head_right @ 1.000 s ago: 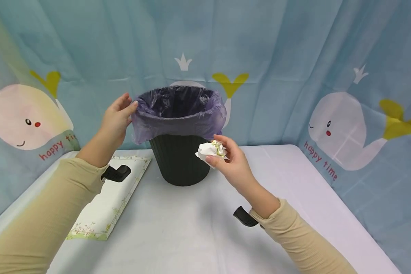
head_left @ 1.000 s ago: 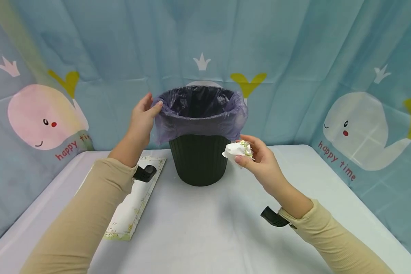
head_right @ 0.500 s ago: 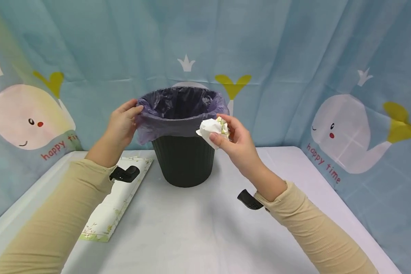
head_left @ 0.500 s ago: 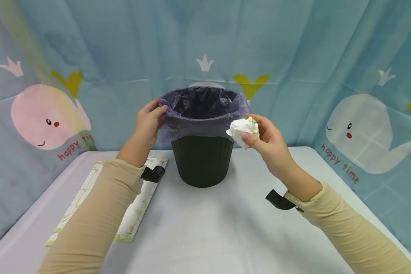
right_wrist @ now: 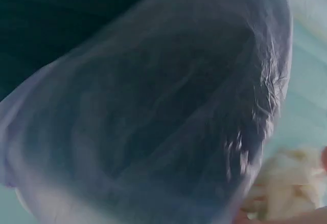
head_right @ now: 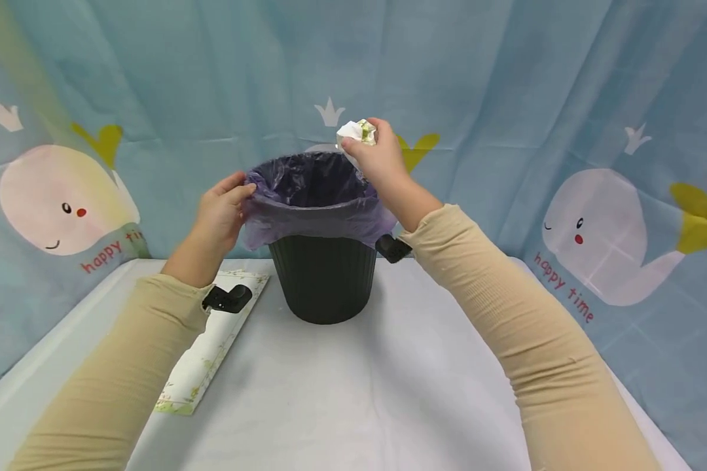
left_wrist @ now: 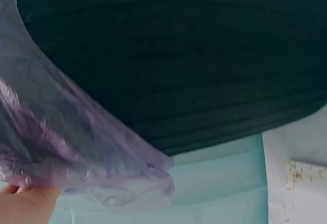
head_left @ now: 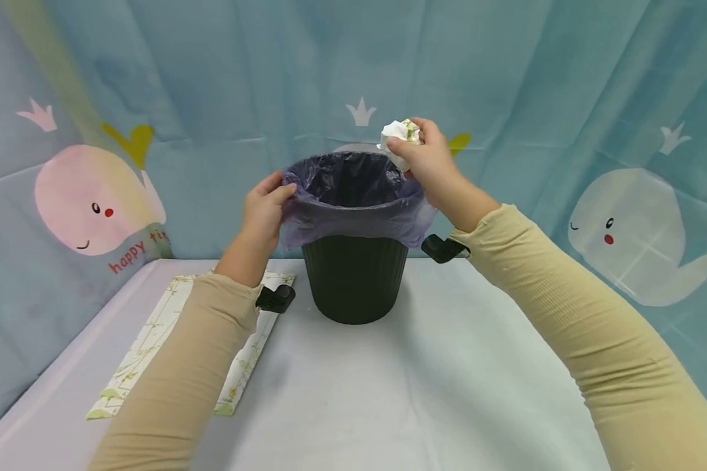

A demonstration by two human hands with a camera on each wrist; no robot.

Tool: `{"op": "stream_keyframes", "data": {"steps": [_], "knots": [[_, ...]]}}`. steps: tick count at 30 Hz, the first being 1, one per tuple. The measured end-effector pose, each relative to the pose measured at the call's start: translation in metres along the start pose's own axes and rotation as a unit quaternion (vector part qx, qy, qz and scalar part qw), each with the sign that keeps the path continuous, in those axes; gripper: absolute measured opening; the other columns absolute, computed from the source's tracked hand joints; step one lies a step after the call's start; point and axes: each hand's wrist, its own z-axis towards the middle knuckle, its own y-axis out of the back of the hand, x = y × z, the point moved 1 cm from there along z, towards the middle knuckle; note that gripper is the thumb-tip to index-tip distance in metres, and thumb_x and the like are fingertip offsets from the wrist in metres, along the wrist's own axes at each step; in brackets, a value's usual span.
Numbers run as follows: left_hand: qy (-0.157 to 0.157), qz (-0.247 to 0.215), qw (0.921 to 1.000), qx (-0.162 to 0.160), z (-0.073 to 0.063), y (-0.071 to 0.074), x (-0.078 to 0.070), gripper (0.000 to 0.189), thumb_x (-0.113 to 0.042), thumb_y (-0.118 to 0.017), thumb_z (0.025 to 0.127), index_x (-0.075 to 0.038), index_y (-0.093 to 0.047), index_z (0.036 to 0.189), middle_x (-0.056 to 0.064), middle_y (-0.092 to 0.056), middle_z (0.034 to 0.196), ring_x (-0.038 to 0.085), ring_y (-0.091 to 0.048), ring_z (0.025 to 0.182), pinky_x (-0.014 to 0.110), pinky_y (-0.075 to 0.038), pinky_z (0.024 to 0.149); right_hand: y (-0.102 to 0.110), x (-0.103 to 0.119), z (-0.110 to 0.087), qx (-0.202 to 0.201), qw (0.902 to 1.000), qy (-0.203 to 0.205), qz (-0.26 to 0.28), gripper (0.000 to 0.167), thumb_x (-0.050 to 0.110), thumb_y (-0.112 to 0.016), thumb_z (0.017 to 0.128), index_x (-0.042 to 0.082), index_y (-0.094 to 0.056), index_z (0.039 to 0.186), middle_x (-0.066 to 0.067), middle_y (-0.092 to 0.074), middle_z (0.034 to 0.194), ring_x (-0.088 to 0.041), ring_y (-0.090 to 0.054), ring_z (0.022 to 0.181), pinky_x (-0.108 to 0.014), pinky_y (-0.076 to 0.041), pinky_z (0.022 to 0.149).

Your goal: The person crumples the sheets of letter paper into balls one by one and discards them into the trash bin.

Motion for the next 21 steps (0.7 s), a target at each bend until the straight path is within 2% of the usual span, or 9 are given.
{"op": "stream_keyframes", "data": {"steps": [3,5,7,15,18,21], "knots": [[-0.001,-0.002,1.0000,-0.001,0.000,0.001,0.002,0.057,-0.007,-0.047,0.101,-0.004,-0.024,0.153,0.009,-0.022,0.159,0.016,-0.024,0.143,0.026,-0.025,0.112,-0.005,0.001,0.009,0.011,0.9975,-0.060,-0.036,0.075,0.020,-0.056,0.099,0.017,-0.008,0.157,-0.005,-0.019,0.158,-0.021,-0.040,0.131,-0.034,-0.041,0.100],[-0.003,-0.002,1.0000,-0.002,0.000,0.002,0.003,0.057,-0.007,-0.047,0.101,-0.004,-0.024,0.153,0.009,-0.023,0.159,0.016,-0.025,0.143,0.026,-0.026,0.112,-0.007,0.001,0.008,0.019,0.9969,-0.064,-0.042,0.076,0.019,-0.055,0.100,0.018,-0.005,0.157,-0.003,-0.011,0.160,-0.021,-0.033,0.138,-0.037,-0.038,0.105],[-0.004,0.001,1.0000,-0.002,0.000,0.003,0.003,0.057,-0.007,-0.047,0.101,-0.004,-0.024,0.153,0.009,-0.023,0.158,0.016,-0.025,0.143,0.027,-0.026,0.112,-0.008,0.001,0.006,0.021,0.9965,-0.053,-0.061,0.074,0.020,-0.055,0.100,0.019,-0.007,0.157,-0.002,-0.009,0.161,-0.020,-0.032,0.138,-0.035,-0.039,0.104],[-0.008,0.025,0.9996,-0.013,0.002,0.004,0.000,0.056,-0.009,-0.048,0.101,-0.004,-0.025,0.153,0.009,-0.025,0.158,0.016,-0.026,0.142,0.027,-0.026,0.112,-0.003,-0.006,-0.006,0.034,0.9945,0.002,-0.100,0.057,0.016,-0.056,0.099,0.011,-0.032,0.150,-0.007,-0.023,0.156,-0.024,-0.043,0.128,-0.038,-0.041,0.099],[-0.015,0.059,0.9980,-0.019,0.004,0.004,-0.001,0.058,-0.010,-0.049,0.101,-0.003,-0.025,0.153,0.008,-0.025,0.158,0.017,-0.025,0.143,0.027,-0.026,0.112,0.001,-0.009,-0.011,0.038,0.9948,0.023,-0.092,0.048,0.014,-0.056,0.099,0.006,-0.039,0.144,-0.009,-0.030,0.151,-0.025,-0.046,0.122,-0.040,-0.043,0.094],[-0.038,0.124,0.9911,-0.029,0.005,0.005,-0.004,0.060,-0.013,-0.052,0.100,-0.004,-0.024,0.153,0.009,-0.025,0.158,0.020,-0.025,0.143,0.029,-0.029,0.112,0.006,-0.012,-0.018,0.035,0.9977,0.038,-0.044,0.041,0.010,-0.056,0.098,0.001,-0.046,0.137,-0.010,-0.038,0.145,-0.023,-0.050,0.115,-0.039,-0.046,0.089]]}}
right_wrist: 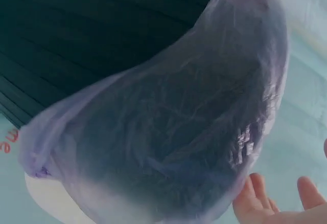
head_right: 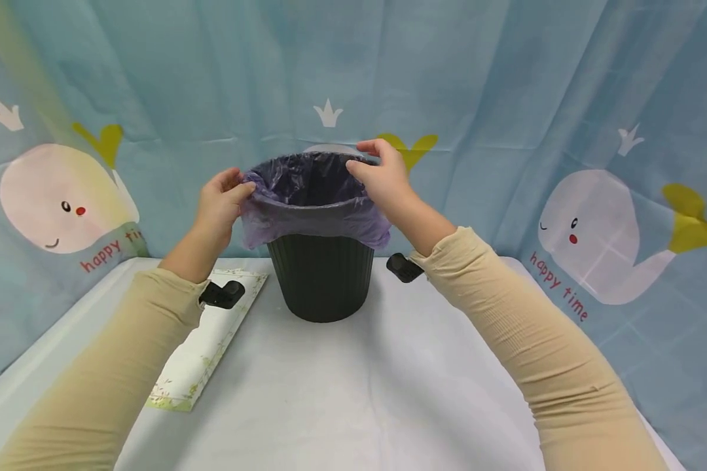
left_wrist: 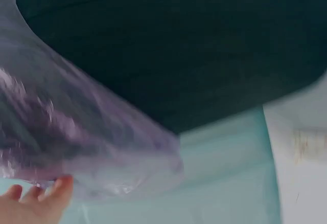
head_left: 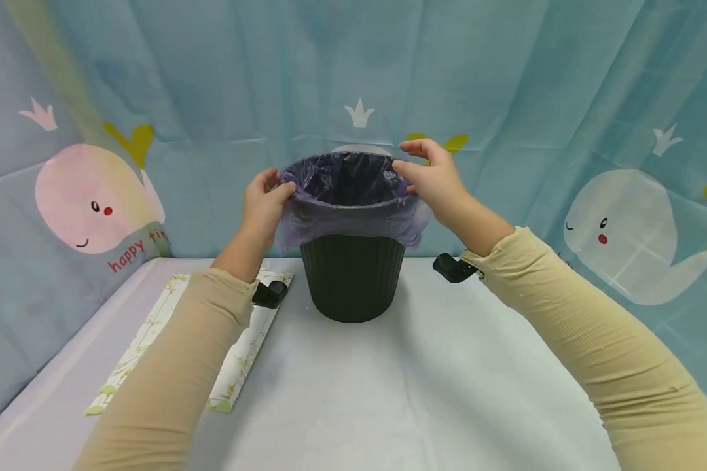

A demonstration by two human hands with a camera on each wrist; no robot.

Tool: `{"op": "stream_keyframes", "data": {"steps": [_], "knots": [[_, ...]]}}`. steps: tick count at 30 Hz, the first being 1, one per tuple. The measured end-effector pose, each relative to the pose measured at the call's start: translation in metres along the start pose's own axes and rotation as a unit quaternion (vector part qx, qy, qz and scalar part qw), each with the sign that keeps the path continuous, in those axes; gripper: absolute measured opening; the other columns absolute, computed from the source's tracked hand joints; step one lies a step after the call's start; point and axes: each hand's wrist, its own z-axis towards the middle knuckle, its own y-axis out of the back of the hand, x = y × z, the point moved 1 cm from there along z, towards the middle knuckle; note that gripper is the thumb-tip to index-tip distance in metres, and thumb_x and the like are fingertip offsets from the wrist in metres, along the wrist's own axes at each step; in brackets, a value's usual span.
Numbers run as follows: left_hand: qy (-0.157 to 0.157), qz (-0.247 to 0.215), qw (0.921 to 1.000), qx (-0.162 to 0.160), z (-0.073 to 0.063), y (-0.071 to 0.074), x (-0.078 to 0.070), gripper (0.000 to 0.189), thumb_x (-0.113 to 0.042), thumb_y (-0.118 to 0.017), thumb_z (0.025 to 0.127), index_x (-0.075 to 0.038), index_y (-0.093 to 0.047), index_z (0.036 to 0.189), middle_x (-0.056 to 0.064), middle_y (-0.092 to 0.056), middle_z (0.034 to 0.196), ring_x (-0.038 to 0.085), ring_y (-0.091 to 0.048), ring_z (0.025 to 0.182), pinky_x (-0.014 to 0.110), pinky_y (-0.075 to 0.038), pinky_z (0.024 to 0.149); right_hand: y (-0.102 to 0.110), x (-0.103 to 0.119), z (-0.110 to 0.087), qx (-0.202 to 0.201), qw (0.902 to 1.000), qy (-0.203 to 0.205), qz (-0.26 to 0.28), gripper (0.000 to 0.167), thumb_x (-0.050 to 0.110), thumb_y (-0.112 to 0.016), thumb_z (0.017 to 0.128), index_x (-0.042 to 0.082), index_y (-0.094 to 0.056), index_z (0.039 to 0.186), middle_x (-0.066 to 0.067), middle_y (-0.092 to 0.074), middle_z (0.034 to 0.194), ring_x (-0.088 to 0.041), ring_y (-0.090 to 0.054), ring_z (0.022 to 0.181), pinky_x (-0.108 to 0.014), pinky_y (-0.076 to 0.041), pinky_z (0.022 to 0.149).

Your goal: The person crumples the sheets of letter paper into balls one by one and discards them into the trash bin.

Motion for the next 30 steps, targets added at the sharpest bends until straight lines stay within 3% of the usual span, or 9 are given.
{"op": "stream_keyframes", "data": {"steps": [4,6,12,18,24,30], "knots": [[-0.034,0.106,0.9937,-0.015,-0.003,0.006,-0.003,0.064,-0.023,-0.056,0.100,-0.010,-0.023,0.154,0.005,-0.021,0.159,0.023,-0.020,0.144,0.036,-0.027,0.113,0.003,-0.006,-0.016,-0.016,0.9964,0.032,0.078,0.031,0.005,-0.054,0.098,-0.001,-0.050,0.127,-0.009,-0.049,0.132,-0.018,-0.056,0.104,-0.032,-0.049,0.082],[-0.046,0.133,0.9899,-0.019,-0.006,0.010,-0.003,0.066,-0.028,-0.056,0.100,-0.011,-0.023,0.154,0.003,-0.019,0.160,0.023,-0.017,0.145,0.038,-0.023,0.115,0.003,-0.011,-0.025,-0.018,0.9929,0.056,0.103,0.025,0.003,-0.053,0.098,0.000,-0.052,0.122,-0.007,-0.052,0.124,-0.018,-0.058,0.100,-0.029,-0.050,0.079],[-0.061,0.128,0.9898,-0.010,-0.025,0.026,0.003,0.064,-0.031,-0.053,0.101,-0.006,-0.024,0.153,0.007,-0.021,0.159,0.025,-0.018,0.144,0.041,-0.023,0.114,-0.005,-0.026,-0.052,-0.022,0.9811,0.121,0.149,0.016,-0.001,-0.052,0.097,0.003,-0.057,0.111,-0.001,-0.061,0.109,-0.016,-0.062,0.091,-0.027,-0.051,0.075],[-0.057,0.122,0.9905,0.026,-0.053,0.049,0.027,0.065,-0.033,-0.049,0.103,-0.004,-0.020,0.153,0.011,-0.019,0.159,0.028,-0.018,0.144,0.048,-0.024,0.113,-0.021,-0.044,-0.072,-0.021,0.9687,0.123,0.215,0.020,-0.006,-0.050,0.095,0.008,-0.061,0.104,-0.002,-0.064,0.102,-0.014,-0.063,0.084,-0.027,-0.052,0.072],[-0.053,0.165,0.9844,0.034,-0.078,0.078,0.050,0.066,-0.033,-0.048,0.103,-0.002,-0.018,0.154,0.016,-0.020,0.158,0.033,-0.019,0.144,0.054,-0.024,0.112,-0.043,-0.063,-0.078,-0.007,0.9603,0.118,0.253,0.022,-0.007,-0.050,0.094,0.010,-0.062,0.103,0.000,-0.067,0.097,-0.013,-0.065,0.081,-0.026,-0.053,0.071],[-0.046,0.234,0.9693,0.061,-0.088,0.112,0.068,0.074,-0.036,-0.049,0.102,0.001,-0.011,0.154,0.023,-0.016,0.158,0.042,-0.017,0.142,0.060,-0.022,0.109,-0.073,-0.085,-0.077,0.024,0.9638,0.150,0.219,0.013,-0.007,-0.052,0.093,-0.017,-0.056,0.101,0.002,-0.067,0.083,-0.011,-0.065,0.074,-0.024,-0.054,0.071]]}}
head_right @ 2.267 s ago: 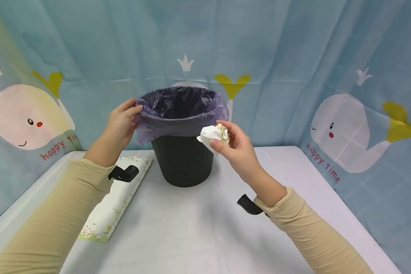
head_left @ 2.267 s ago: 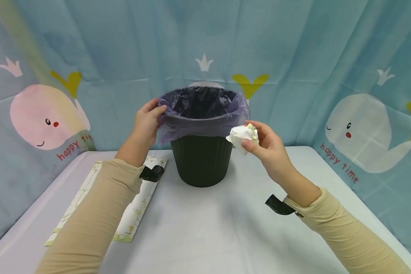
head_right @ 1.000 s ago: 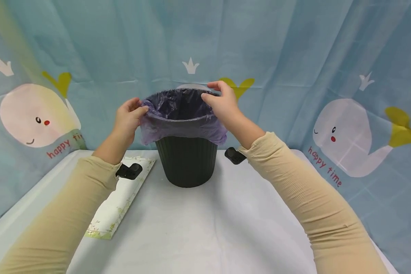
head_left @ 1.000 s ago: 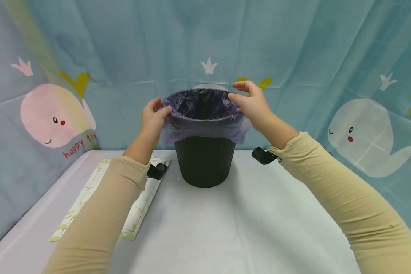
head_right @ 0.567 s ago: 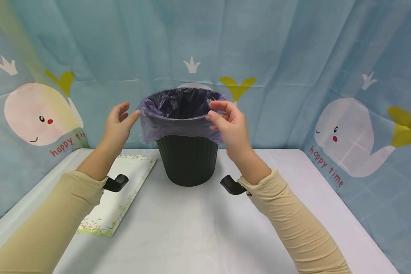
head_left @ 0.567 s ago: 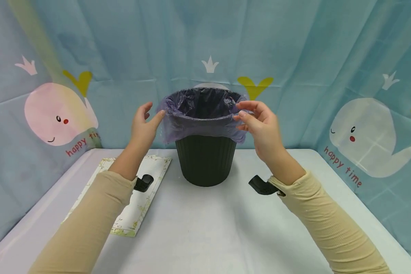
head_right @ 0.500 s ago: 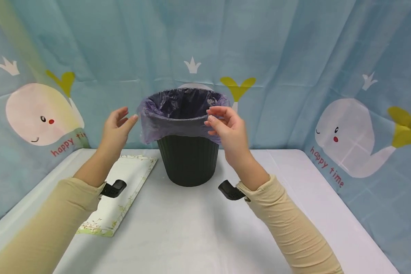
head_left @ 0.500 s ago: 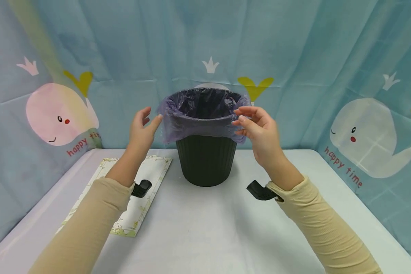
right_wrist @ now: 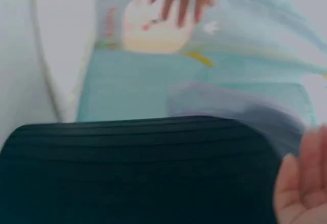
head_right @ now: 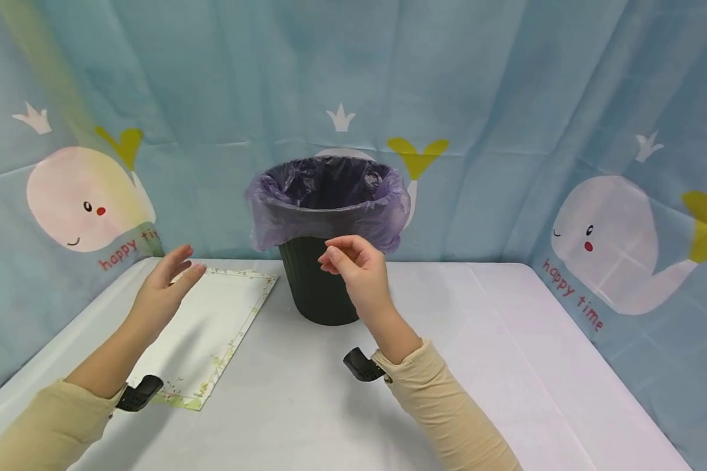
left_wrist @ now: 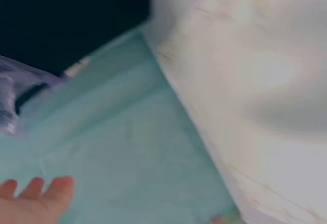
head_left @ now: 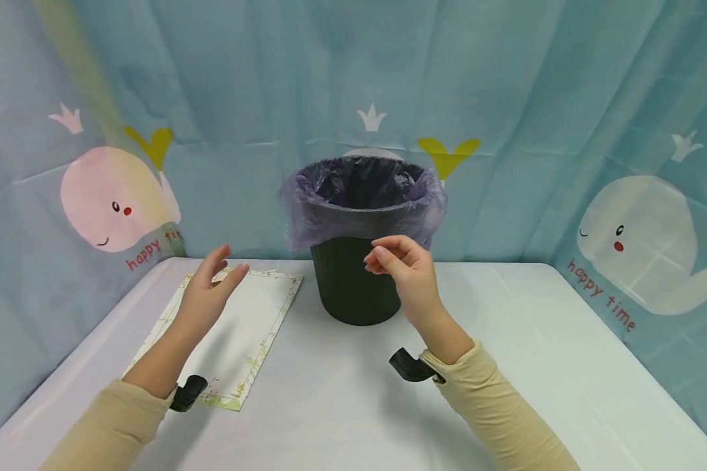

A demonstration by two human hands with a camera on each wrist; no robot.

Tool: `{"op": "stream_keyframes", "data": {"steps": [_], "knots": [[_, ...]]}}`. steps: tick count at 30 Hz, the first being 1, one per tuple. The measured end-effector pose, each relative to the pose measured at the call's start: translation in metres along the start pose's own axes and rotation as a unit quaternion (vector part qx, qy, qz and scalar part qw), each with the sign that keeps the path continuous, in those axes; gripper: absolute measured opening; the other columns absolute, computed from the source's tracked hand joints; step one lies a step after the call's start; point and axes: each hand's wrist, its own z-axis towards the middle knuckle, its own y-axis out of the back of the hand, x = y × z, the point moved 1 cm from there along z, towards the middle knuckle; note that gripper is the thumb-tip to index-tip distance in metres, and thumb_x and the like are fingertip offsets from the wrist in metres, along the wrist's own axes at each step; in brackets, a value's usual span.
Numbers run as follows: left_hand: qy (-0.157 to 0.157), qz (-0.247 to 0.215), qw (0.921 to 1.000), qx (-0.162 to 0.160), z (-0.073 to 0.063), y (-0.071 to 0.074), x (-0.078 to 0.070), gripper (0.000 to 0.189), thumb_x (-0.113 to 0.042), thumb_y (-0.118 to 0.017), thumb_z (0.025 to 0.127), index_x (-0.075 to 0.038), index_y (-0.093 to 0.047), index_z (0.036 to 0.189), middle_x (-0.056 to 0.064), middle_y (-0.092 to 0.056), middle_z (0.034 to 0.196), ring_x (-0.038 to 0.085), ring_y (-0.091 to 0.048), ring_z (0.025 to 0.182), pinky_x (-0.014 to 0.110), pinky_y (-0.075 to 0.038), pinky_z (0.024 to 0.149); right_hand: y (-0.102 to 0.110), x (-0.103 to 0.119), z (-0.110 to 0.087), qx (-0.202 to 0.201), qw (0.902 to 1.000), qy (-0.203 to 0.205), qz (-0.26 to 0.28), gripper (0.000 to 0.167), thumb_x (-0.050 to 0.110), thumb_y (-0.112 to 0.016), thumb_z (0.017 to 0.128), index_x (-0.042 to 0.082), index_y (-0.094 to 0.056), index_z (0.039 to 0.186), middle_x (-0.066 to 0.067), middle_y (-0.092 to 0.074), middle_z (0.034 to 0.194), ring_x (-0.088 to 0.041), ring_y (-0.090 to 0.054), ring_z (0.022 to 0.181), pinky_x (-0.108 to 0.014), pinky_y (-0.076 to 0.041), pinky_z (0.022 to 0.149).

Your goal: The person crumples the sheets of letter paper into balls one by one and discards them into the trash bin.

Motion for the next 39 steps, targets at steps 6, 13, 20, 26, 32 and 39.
{"op": "stream_keyframes", "data": {"steps": [6,13,20,26,32,39], "knots": [[-0.014,0.107,0.9905,0.086,-0.005,0.022,0.047,0.092,-0.035,-0.062,0.096,0.002,0.000,0.154,0.029,-0.004,0.157,0.049,-0.006,0.142,0.068,-0.014,0.107,-0.024,-0.036,-0.003,0.102,0.9926,-0.035,-0.056,0.024,-0.005,-0.057,0.093,-0.021,-0.054,0.110,-0.017,-0.067,0.095,-0.016,-0.065,0.085,-0.027,-0.054,0.079],[-0.013,0.186,0.9671,0.173,-0.003,0.041,0.107,0.119,-0.036,-0.080,0.079,0.009,0.004,0.150,0.040,0.003,0.151,0.060,0.003,0.135,0.072,-0.004,0.105,-0.055,-0.095,0.004,0.278,0.9269,-0.170,-0.186,0.080,0.026,-0.067,0.093,0.013,-0.018,0.156,-0.006,-0.024,0.158,-0.026,-0.029,0.141,-0.044,-0.031,0.111],[0.023,0.242,0.9491,0.200,0.005,0.046,0.138,0.125,-0.043,-0.082,0.074,0.017,0.002,0.146,0.047,0.001,0.146,0.068,0.004,0.128,0.073,-0.003,0.103,-0.085,-0.147,0.009,0.351,0.8607,-0.236,-0.283,0.106,0.036,-0.071,0.089,0.017,0.009,0.156,-0.002,0.009,0.162,-0.018,0.007,0.147,-0.044,-0.005,0.118],[0.040,0.300,0.9228,0.239,0.004,0.040,0.147,0.123,-0.051,-0.077,0.076,0.024,-0.004,0.141,0.049,-0.002,0.143,0.065,-0.001,0.130,0.070,-0.003,0.105,-0.104,-0.173,0.012,0.366,0.7874,-0.261,-0.422,0.110,0.054,-0.069,0.085,0.019,0.006,0.157,-0.010,0.004,0.162,-0.035,0.001,0.146,-0.061,-0.012,0.113],[0.090,0.350,0.8941,0.265,-0.001,0.040,0.150,0.128,-0.063,-0.074,0.072,0.022,-0.010,0.142,0.048,-0.002,0.144,0.071,0.002,0.126,0.078,-0.012,0.098,-0.123,-0.178,0.014,0.390,0.7204,-0.287,-0.496,0.114,0.065,-0.068,0.079,0.018,-0.001,0.157,-0.012,-0.005,0.162,-0.037,-0.002,0.146,-0.067,-0.015,0.108],[0.110,0.353,0.8903,0.265,-0.002,0.041,0.150,0.128,-0.061,-0.075,0.072,0.023,-0.009,0.141,0.048,-0.001,0.144,0.070,0.003,0.126,0.077,-0.011,0.099,-0.139,-0.177,0.010,0.411,0.6524,-0.293,-0.565,0.115,0.063,-0.073,0.073,0.020,-0.008,0.158,-0.008,-0.005,0.162,-0.037,0.002,0.146,-0.068,-0.015,0.107]]}}
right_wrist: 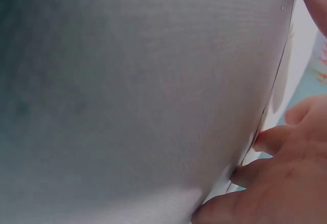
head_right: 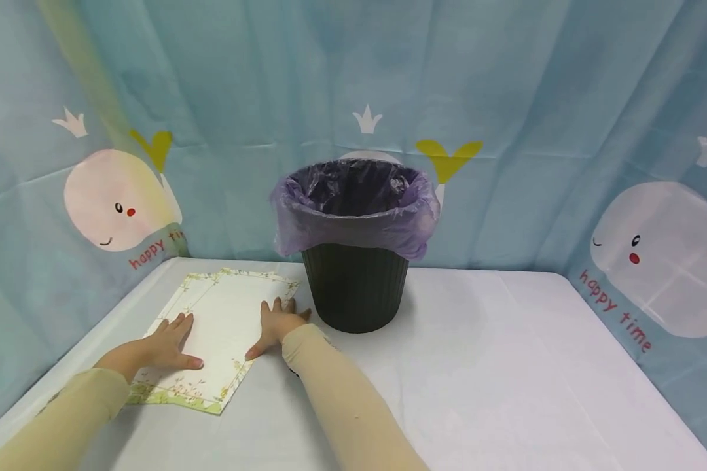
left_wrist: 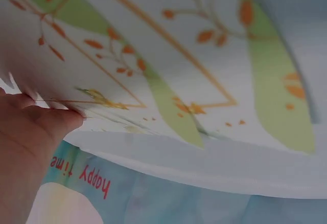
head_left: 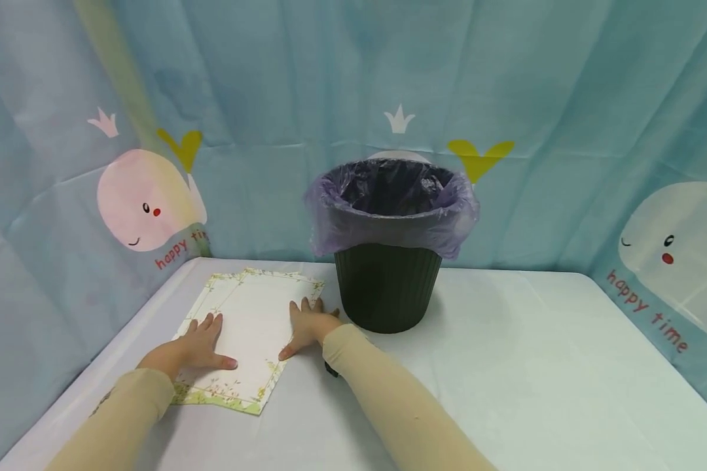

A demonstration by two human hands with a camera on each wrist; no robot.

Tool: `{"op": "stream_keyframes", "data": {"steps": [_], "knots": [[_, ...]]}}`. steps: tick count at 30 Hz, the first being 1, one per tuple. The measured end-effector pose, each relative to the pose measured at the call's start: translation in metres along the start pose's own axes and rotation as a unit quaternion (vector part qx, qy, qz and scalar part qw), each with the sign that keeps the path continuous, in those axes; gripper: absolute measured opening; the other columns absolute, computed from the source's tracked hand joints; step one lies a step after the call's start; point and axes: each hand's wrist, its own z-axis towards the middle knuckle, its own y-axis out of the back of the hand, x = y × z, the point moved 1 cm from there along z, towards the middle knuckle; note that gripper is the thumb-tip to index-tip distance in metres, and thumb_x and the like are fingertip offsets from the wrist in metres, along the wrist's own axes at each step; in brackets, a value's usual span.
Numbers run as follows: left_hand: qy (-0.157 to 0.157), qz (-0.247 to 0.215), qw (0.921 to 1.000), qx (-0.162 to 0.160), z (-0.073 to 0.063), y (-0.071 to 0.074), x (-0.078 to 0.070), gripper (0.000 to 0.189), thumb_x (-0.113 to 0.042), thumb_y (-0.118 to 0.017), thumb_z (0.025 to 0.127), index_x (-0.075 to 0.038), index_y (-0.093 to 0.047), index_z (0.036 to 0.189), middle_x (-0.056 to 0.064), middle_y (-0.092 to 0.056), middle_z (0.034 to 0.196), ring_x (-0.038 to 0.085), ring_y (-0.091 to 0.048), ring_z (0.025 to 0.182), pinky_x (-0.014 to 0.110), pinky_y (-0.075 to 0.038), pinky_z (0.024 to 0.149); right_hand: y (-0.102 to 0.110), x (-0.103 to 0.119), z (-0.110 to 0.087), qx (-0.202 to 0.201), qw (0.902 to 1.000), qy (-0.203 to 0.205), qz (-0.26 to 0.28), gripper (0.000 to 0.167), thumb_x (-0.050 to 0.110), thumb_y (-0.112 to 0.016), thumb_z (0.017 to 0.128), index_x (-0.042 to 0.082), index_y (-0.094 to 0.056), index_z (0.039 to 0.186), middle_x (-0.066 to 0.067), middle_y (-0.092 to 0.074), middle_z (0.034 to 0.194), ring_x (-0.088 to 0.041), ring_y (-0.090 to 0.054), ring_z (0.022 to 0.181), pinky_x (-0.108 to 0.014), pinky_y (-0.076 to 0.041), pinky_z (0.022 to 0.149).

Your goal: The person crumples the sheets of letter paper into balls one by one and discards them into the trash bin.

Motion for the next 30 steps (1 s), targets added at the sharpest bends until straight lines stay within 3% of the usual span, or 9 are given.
{"op": "stream_keyframes", "data": {"steps": [6,12,17,19,21,23,26,28,30], "knots": [[-0.008,-0.006,0.9999,-0.005,-0.003,-0.001,-0.003,0.129,-0.059,-0.076,0.072,0.026,-0.007,0.139,0.051,-0.003,0.141,0.070,0.002,0.126,0.074,-0.010,0.102,-0.003,0.004,0.001,-0.012,0.9997,-0.011,-0.018,0.113,0.063,-0.072,0.073,0.022,-0.010,0.157,-0.006,-0.008,0.162,-0.036,-0.002,0.146,-0.068,-0.019,0.107],[0.010,-0.009,0.9997,-0.021,-0.006,-0.002,0.000,0.132,-0.063,-0.075,0.071,0.026,-0.006,0.139,0.048,-0.005,0.144,0.067,-0.002,0.129,0.070,-0.011,0.105,-0.008,0.012,0.016,-0.033,0.9978,-0.036,-0.044,0.110,0.062,-0.072,0.071,0.021,-0.017,0.156,-0.003,-0.018,0.160,-0.036,-0.011,0.145,-0.071,-0.029,0.098],[0.007,-0.003,0.9990,-0.044,-0.008,-0.004,0.003,0.124,-0.065,-0.068,0.078,0.024,-0.009,0.142,0.045,-0.012,0.145,0.065,-0.010,0.129,0.069,-0.017,0.105,-0.025,0.006,0.077,-0.046,0.9950,-0.077,-0.044,0.082,0.061,-0.073,0.074,0.025,-0.049,0.143,0.004,-0.029,0.157,-0.032,-0.022,0.143,-0.073,-0.034,0.093],[-0.006,-0.027,0.9986,-0.045,-0.010,-0.003,0.004,0.119,-0.061,-0.067,0.082,0.024,-0.008,0.141,0.045,-0.011,0.145,0.064,-0.011,0.130,0.068,-0.015,0.105,-0.040,-0.006,0.118,-0.046,0.9954,-0.076,-0.034,0.069,0.062,-0.072,0.076,0.028,-0.059,0.135,0.006,-0.036,0.153,-0.030,-0.031,0.140,-0.074,-0.036,0.089],[-0.016,-0.071,0.9966,-0.037,-0.013,-0.001,0.004,0.117,-0.056,-0.068,0.084,0.023,-0.003,0.142,0.045,-0.007,0.146,0.061,-0.008,0.133,0.067,-0.011,0.107,-0.047,-0.014,0.139,-0.051,0.9954,-0.076,-0.027,0.061,0.061,-0.072,0.078,0.031,-0.062,0.130,0.008,-0.046,0.146,-0.028,-0.042,0.133,-0.073,-0.039,0.086],[-0.025,-0.119,0.9922,-0.029,-0.015,0.001,0.003,0.117,-0.049,-0.071,0.084,0.021,0.002,0.143,0.044,-0.002,0.147,0.059,-0.004,0.134,0.066,-0.008,0.108,-0.044,-0.017,0.137,-0.052,0.9958,-0.075,-0.004,0.050,0.057,-0.071,0.081,0.028,-0.068,0.122,0.006,-0.056,0.137,-0.029,-0.053,0.123,-0.070,-0.043,0.085],[-0.042,-0.152,0.9869,-0.033,-0.016,0.004,0.000,0.121,-0.043,-0.077,0.080,0.019,0.004,0.144,0.043,0.001,0.148,0.057,0.000,0.136,0.066,-0.005,0.108,-0.014,-0.007,0.077,-0.079,0.9936,-0.066,0.047,0.035,0.045,-0.068,0.089,0.017,-0.074,0.109,0.002,-0.068,0.113,-0.021,-0.064,0.096,-0.048,-0.053,0.082],[-0.047,-0.130,0.9892,-0.047,-0.018,0.005,-0.004,0.122,-0.044,-0.078,0.078,0.017,0.002,0.146,0.041,0.001,0.150,0.056,0.000,0.137,0.067,-0.006,0.107,0.005,-0.003,0.034,-0.103,0.9892,-0.041,0.096,0.029,0.035,-0.063,0.095,0.008,-0.075,0.099,0.000,-0.069,0.094,-0.011,-0.058,0.073,-0.030,-0.052,0.074],[-0.049,-0.086,0.9924,-0.073,-0.021,0.006,-0.010,0.122,-0.049,-0.077,0.077,0.017,-0.002,0.147,0.041,-0.003,0.150,0.056,-0.004,0.137,0.069,-0.011,0.106,0.022,-0.002,-0.001,-0.119,0.9817,-0.001,0.149,0.031,0.027,-0.059,0.098,0.002,-0.072,0.087,0.000,-0.058,0.069,-0.006,-0.039,0.055,-0.022,-0.042,0.058]]}}
